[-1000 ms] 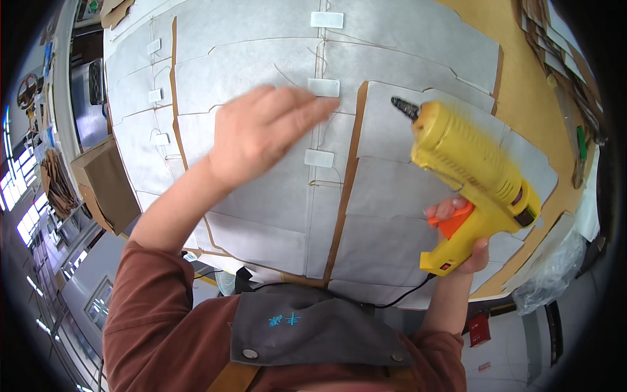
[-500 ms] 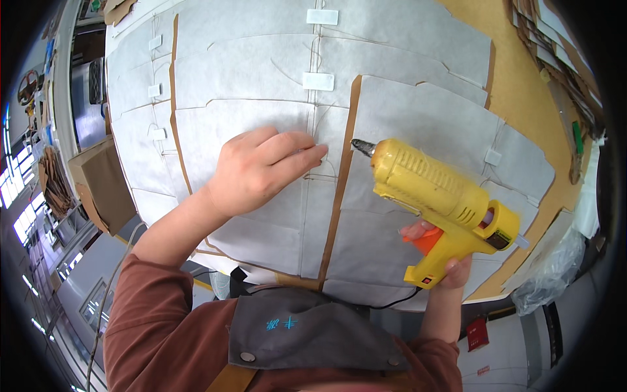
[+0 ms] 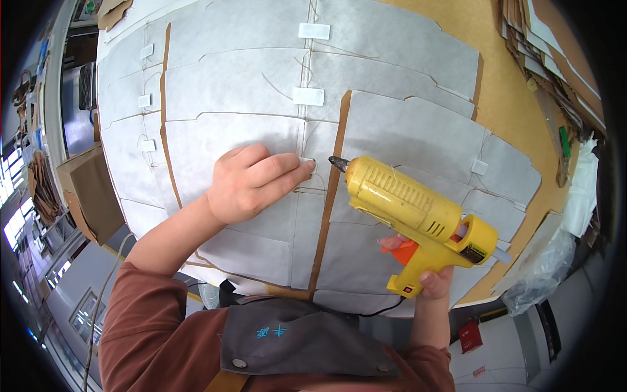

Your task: Glue and attach small labels or tabs to prepared leather bag panels using a hot glue gun.

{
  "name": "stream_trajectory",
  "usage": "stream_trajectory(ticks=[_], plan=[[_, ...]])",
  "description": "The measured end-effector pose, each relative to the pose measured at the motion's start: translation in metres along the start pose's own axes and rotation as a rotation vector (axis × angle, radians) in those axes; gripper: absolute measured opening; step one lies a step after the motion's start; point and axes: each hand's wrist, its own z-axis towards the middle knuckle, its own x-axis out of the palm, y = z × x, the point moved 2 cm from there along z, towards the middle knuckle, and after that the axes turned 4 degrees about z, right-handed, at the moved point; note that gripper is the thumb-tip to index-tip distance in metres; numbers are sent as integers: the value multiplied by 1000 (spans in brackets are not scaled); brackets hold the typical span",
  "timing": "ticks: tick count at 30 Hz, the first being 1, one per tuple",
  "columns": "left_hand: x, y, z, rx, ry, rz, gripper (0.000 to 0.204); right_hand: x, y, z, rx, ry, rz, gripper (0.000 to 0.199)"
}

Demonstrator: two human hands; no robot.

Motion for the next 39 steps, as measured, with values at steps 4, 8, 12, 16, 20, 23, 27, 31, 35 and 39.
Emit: stream_trajectory(ticks=[4,8,12,16,20,23,27,31,35,39], plan=[[2,1,-3,-8,3,-18,32,0,0,-1,-17,-22,3,78],[5,1,-7,8,-39,-26,34,-2,-1,-5,-38,-82,4,79],[3,1,-4,16,-18,3,39,-3,-2,-6,-53,-73,13,79],[-1,-5,-3,-10,42,30,42,2,-1,-6,-57,-153,-50,75],[-1,-3,0,-58,74,-5,39,-6,-1,-11,-56,-148,-144,74],[2,1,-9,-193,1,-140,37,-5,2,-20,-69,-231,-170,77],[-3,-1,-8,-470,-31,-283,26,-9,3,-33,-68,-168,-197,78],[-4,0,-9,-363,13,-220,23,-9,-9,-42,-123,-202,-37,79],[-8,-4,-2,-404,45,-245,19,-12,-27,-72,-327,-118,306,76],[-11,-8,11,-599,142,-301,13,-12,-23,-102,-516,-80,351,63]])
